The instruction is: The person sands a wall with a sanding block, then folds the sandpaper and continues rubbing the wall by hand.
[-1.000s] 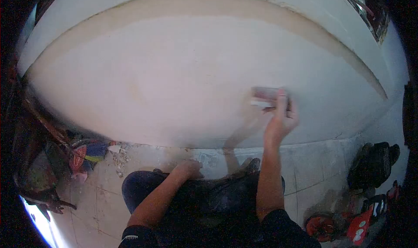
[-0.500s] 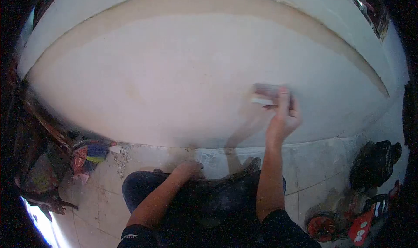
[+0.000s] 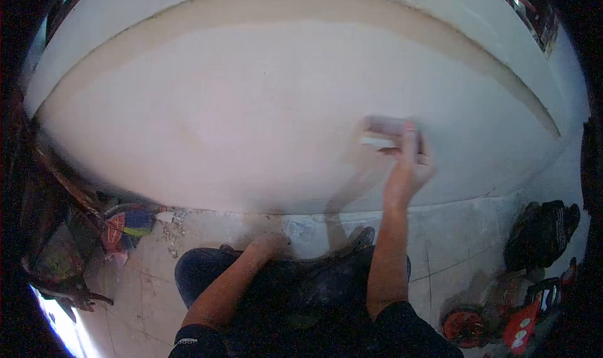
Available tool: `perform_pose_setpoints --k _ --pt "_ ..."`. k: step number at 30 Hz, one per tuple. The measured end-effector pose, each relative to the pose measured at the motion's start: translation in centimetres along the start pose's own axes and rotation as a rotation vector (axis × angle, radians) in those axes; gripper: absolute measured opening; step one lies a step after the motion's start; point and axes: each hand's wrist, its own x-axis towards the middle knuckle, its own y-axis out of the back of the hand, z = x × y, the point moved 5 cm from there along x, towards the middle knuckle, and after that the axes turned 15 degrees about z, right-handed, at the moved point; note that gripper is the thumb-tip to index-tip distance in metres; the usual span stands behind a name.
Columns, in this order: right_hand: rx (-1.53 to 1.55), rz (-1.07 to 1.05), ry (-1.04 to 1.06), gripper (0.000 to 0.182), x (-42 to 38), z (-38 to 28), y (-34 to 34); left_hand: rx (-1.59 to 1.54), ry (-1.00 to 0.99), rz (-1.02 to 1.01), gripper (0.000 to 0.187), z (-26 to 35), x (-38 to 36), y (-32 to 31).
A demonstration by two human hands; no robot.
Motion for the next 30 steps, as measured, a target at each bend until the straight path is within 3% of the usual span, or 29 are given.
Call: perform_pose_setpoints --k 4,6,8,11,13,15,19,21,23,26,27,29,30 --pt "0.022 0.115 0.062 0.025 0.1 -0.9 0.1 -0.019 -0.018 -0.015 0.051 0.2 0.4 0.2" --pt "-0.145 -0.112 0.026 0.024 -2.8 0.9 -1.3 -0.013 -0.015 -0.038 0.052 -0.1 0.9 -0.8" --pt "-0.188 -0.442 0.145 0.023 -6.1 2.7 -3.1 0.000 -0.011 -0.041 0.052 -0.3 1.3 -1.3" --pt "-0.215 -0.445 0.224 0.024 -5.6 2.0 -2.9 -0.050 0.002 -0.054 0.056 0.2 0.2 0.2" --pt "-0.168 -0.246 0.025 0.025 -2.9 1.0 -1.8 -0.029 -0.023 -0.047 0.057 -0.4 0.5 0.1" --pt "-0.089 -0.027 0.051 0.026 -0.4 -1.1 -0.9 -0.014 -0.053 -0.035 0.057 -0.1 0.4 0.2" --pt "0.069 0.126 0.100 0.027 -0.7 -1.5 0.3 -0.015 -0.051 0.058 0.054 2.1 -3.2 4.3" --pt "-0.161 -0.010 0.109 0.024 -3.1 1.0 -0.6 -0.065 -0.023 0.089 0.053 2.2 -3.3 4.8" --pt "-0.149 -0.393 0.129 0.022 -5.9 2.5 -2.2 0.039 -0.037 -0.046 0.055 1.3 -0.7 1.3" --pt "-0.169 -0.508 0.162 0.023 -6.2 3.4 -2.8 0.017 -0.028 -0.066 0.057 0.0 0.6 -0.8" --pt "-0.179 -0.415 0.151 0.020 -5.1 2.9 -2.2 0.016 -0.027 -0.065 0.057 -0.3 0.0 -0.5" --pt "-0.159 -0.181 0.112 0.019 -2.2 0.9 -0.7 -0.498 0.139 0.082 0.058 -0.4 -2.5 1.7" --pt "-0.126 -0.040 0.085 0.019 -0.9 0.1 0.1 -0.501 0.143 0.085 0.058 0.6 -3.4 3.3"
